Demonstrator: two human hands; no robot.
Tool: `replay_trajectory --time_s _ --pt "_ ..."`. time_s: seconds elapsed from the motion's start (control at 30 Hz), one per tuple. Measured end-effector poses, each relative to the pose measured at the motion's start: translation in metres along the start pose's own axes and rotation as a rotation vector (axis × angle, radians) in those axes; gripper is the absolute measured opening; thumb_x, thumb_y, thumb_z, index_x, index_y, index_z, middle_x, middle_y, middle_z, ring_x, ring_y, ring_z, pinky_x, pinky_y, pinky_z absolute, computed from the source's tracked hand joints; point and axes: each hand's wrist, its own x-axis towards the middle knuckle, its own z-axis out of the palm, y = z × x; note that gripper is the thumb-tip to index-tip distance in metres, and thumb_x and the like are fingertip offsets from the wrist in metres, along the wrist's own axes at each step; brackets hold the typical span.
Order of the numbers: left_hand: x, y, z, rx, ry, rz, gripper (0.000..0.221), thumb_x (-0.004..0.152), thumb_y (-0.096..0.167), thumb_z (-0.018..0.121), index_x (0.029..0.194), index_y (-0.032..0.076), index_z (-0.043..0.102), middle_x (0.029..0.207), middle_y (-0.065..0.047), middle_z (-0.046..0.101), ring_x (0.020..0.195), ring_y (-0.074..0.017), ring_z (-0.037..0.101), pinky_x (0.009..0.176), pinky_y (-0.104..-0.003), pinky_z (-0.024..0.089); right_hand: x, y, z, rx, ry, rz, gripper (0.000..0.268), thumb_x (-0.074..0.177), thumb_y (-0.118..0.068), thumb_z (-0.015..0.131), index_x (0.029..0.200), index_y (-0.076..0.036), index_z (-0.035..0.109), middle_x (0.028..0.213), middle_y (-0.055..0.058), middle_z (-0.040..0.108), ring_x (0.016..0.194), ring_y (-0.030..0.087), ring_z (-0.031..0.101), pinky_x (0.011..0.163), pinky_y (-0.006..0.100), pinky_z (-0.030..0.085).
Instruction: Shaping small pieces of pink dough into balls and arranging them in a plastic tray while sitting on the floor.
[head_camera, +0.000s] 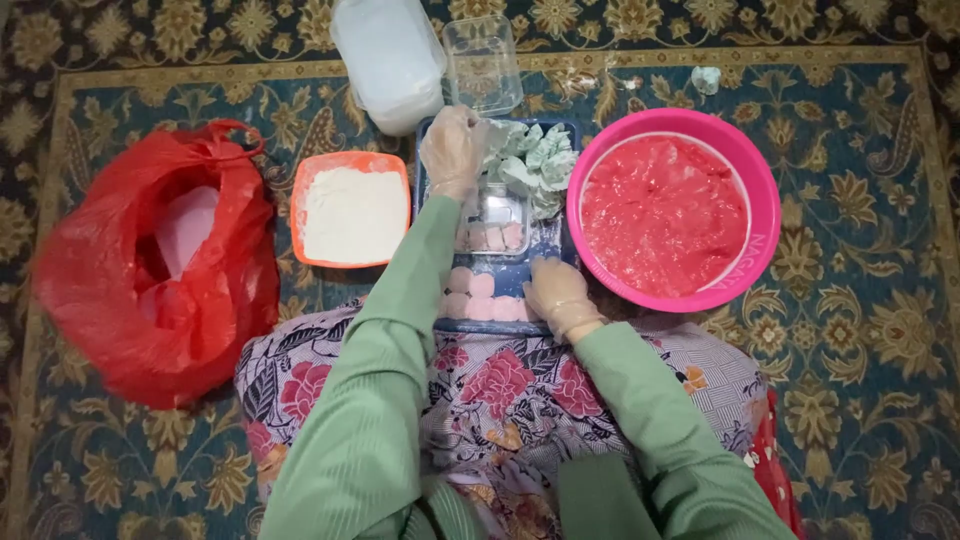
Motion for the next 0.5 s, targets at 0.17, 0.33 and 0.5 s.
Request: replay_trajectory --time_s 0.17,0.33,0.5 --pt "-0.027 -0.005 -0.027 -0.196 -0.135 -0.156 0.026 0.092 0.034 0.062 0.091 0.010 0.071 0.092 -0.016 0.072 0.101 -0.0379 0.070 0.085 -0.046 0.054 -0.003 0.002 0.015 -0.075 0.044 -0.009 0.028 0.085 -0.025 0.063 0.100 -0.005 0.075 0.096 0.018 0.077 0.097 0.039 0.077 0.081 0.051 0.063" --pt "-0.076 -0.015 -0.044 -0.267 -0.269 -0.371 0.034 0.084 0.047 0.062 0.093 0.015 0.071 0.099 -0.012 0.072 0.105 -0.0285 0.069 0.090 -0.044 0.055 -0.020 0.001 -0.010 0.137 0.037 -0.053 0.034 0.088 -0.031 0.060 0.111 -0.011 0.075 0.107 0.018 0.077 0.106 0.040 0.074 0.090 0.054 0.060" --pt "-0.132 -0.067 -0.002 -0.327 -0.380 -0.434 0.027 0.075 0.037 0.069 0.083 0.012 0.075 0.088 -0.011 0.074 0.100 -0.0315 0.072 0.085 -0.046 0.056 -0.047 -0.002 -0.024 0.469 0.322 -0.096 0.038 0.100 -0.046 0.058 0.118 -0.017 0.074 0.112 0.013 0.075 0.111 0.034 0.070 0.097 0.049 0.056"
